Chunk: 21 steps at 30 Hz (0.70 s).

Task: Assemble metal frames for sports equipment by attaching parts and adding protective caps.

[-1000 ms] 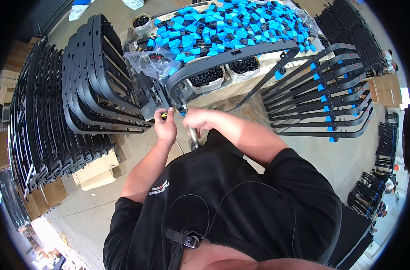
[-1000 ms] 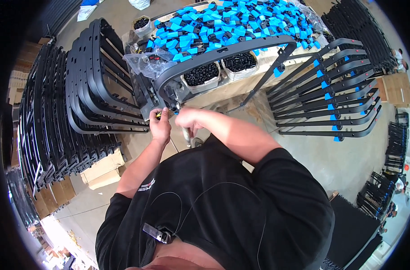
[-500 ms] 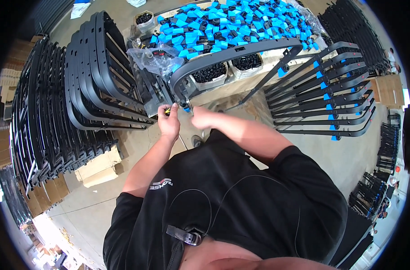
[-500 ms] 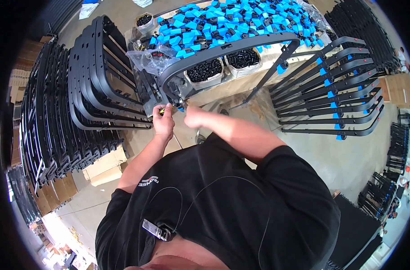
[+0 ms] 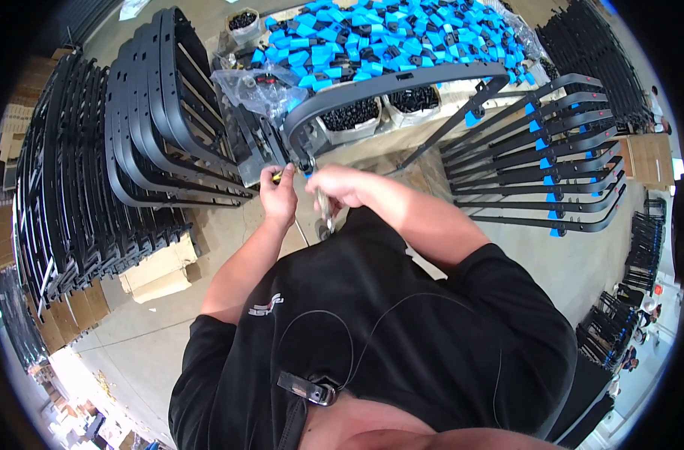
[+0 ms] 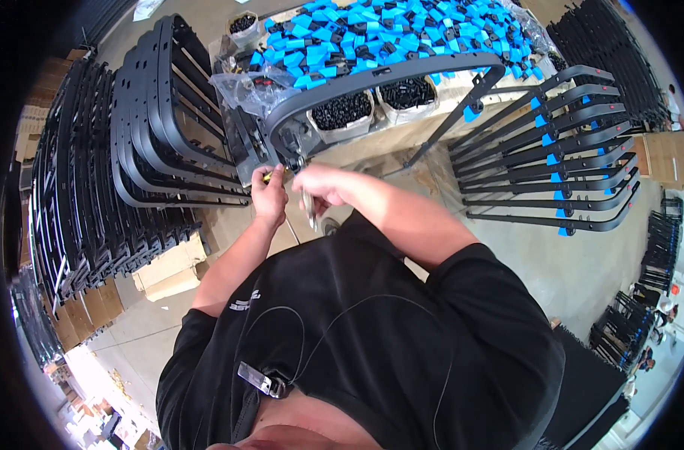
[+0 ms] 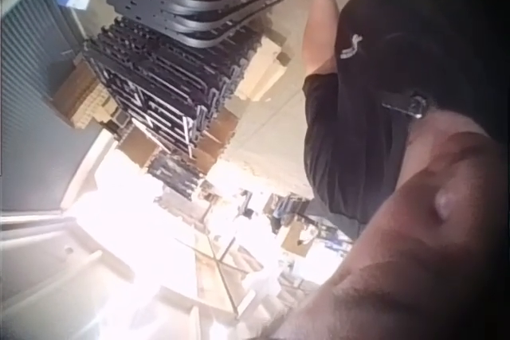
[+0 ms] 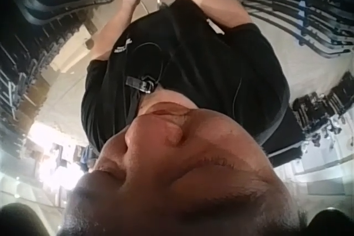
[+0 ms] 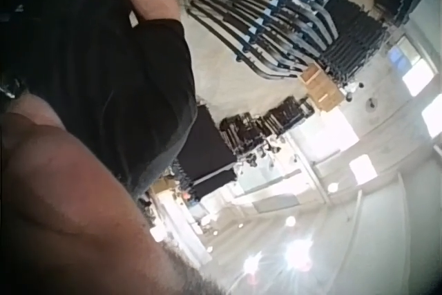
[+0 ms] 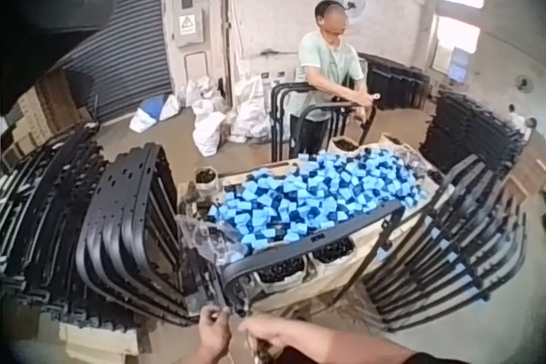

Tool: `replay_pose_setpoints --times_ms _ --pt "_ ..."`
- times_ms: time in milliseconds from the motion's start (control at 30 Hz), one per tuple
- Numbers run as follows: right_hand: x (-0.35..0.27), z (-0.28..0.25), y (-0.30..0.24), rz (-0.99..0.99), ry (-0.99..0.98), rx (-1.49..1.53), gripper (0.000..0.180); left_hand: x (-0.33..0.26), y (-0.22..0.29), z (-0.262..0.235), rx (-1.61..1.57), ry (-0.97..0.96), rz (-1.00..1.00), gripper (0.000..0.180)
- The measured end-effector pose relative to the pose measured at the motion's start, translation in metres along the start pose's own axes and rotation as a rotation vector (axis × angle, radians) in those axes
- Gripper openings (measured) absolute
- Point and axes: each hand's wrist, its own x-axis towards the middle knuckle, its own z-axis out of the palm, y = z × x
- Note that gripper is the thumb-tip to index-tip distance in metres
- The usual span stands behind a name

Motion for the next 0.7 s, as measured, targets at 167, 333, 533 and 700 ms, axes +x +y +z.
replay_pose_setpoints --times_ms 167,333,533,700 --pt "0.068 -0.007 0.051 -0.391 0.633 -0.963 0.026 -0.001 0.000 0.006 0.016 0.007 0.016 0.023" --pt "0.014 -0.002 0.014 -0.050 0.045 -0.332 0.021 0.011 -0.014 -0.001 0.069 0.001 0.138 0.022" --pt "0.074 -0.011 0.062 -0.475 0.805 -1.044 0.024 0.004 -0.008 0.005 0.061 0.008 0.126 0.022" --pt "-0.001 0.009 0.016 -0.111 0.172 -0.200 0.021 0.002 -0.008 0.007 0.068 0.045 0.244 0.022"
